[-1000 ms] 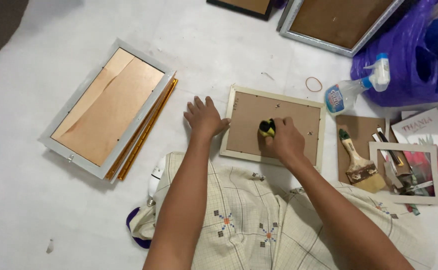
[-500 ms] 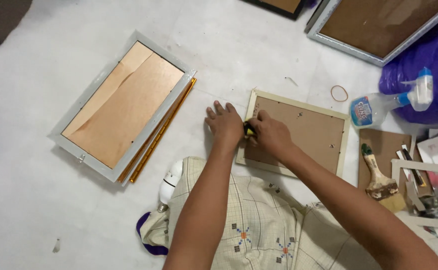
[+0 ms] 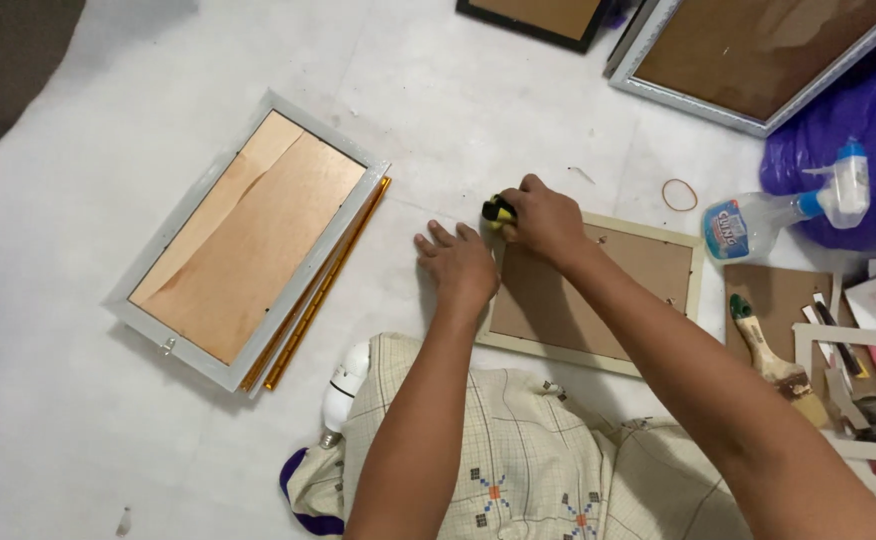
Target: Cleaning glass and assembling picture frames with artwork
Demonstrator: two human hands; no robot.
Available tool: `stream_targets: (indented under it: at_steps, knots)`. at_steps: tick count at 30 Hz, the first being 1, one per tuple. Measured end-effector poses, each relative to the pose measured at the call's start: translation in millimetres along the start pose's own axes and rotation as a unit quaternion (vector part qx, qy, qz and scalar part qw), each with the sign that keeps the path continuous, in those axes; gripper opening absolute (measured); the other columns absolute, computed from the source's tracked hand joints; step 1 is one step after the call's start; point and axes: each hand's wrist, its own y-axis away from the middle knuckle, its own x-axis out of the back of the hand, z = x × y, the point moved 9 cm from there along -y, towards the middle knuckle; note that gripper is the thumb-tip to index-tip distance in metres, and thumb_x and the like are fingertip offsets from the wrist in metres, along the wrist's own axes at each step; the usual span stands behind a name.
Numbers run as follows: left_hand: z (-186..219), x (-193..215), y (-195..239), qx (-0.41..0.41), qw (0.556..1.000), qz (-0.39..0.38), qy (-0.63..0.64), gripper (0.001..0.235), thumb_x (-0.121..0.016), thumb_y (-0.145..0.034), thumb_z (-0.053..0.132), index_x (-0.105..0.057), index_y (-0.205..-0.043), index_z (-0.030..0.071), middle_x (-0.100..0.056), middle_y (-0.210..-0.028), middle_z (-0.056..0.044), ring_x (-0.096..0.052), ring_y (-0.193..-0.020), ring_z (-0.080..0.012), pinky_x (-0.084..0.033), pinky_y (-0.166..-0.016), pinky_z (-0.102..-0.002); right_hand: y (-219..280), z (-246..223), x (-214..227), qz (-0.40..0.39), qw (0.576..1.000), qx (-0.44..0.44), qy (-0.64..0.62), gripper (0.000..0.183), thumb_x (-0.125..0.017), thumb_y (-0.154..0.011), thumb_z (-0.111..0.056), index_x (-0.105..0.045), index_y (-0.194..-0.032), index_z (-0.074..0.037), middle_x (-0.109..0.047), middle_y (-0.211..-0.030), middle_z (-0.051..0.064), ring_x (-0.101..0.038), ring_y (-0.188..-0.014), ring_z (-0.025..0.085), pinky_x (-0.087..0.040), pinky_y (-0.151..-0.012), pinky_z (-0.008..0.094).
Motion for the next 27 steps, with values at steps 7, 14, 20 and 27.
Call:
stream_targets:
  at_steps: [7,14,20,27]
  knots:
    - [4.0,-0.2,-6.2,0.000,1.000,0.012,0.001,0.067,-0.052,-0.096,0.003,-0.027,-0.157,-0.007,-0.015,-0.160,-0.045,-0.012,-0.143,-0.0718,-0.031,-0.103,-0.071,-20.2,6.7,-14.6,0.051,0.998,0.004,0.038,0.038,-0.074,-0.082,-0.024,-0.069,-0.115,-0.006,-0.057,-0.105,0.016,-0.072,-0.080,0.049,-0.059,-0.070,0.058]
    - [0.4,-4.3,-7.2,0.001,1.000,-0.009,0.008,0.082,-0.069,-0.090,0.014,-0.026,-0.157,-0.008,-0.014,-0.161,-0.044,-0.011,-0.143,-0.0710,-0.030,-0.110,-0.069,-14.0,89.2,28.1,0.055,0.990,-0.132,0.010,0.036,-0.072,-0.083,-0.025,-0.075,-0.117,-0.015,-0.059,-0.106,0.013,-0.071,-0.089,0.048,-0.058,-0.075,0.056]
    - [2.7,-1.6,-6.8,-0.005,1.000,0.000,0.010,0.088,-0.075,-0.086,0.019,-0.028,-0.156,-0.008,-0.016,-0.160,-0.044,-0.014,-0.143,-0.0705,-0.032,-0.111,-0.069,25.3,112.3,36.2,0.007,0.988,-0.120,0.101,0.040,-0.078,-0.075,-0.017,-0.080,-0.115,-0.019,-0.064,-0.105,0.012,-0.072,-0.093,0.042,-0.059,-0.076,0.054]
    - [1.5,2.1,-4.2,-0.001,1.000,-0.010,-0.001,0.089,-0.073,-0.086,0.019,-0.026,-0.157,-0.006,-0.016,-0.161,-0.043,-0.014,-0.144,-0.0692,-0.033,-0.111,-0.068,48.5,172.1,46.3,-0.031,0.962,-0.107,0.251,0.035,-0.074,-0.078,-0.019,-0.081,-0.113,-0.016,-0.069,-0.101,0.009,-0.074,-0.089,0.037,-0.060,-0.072,0.052]
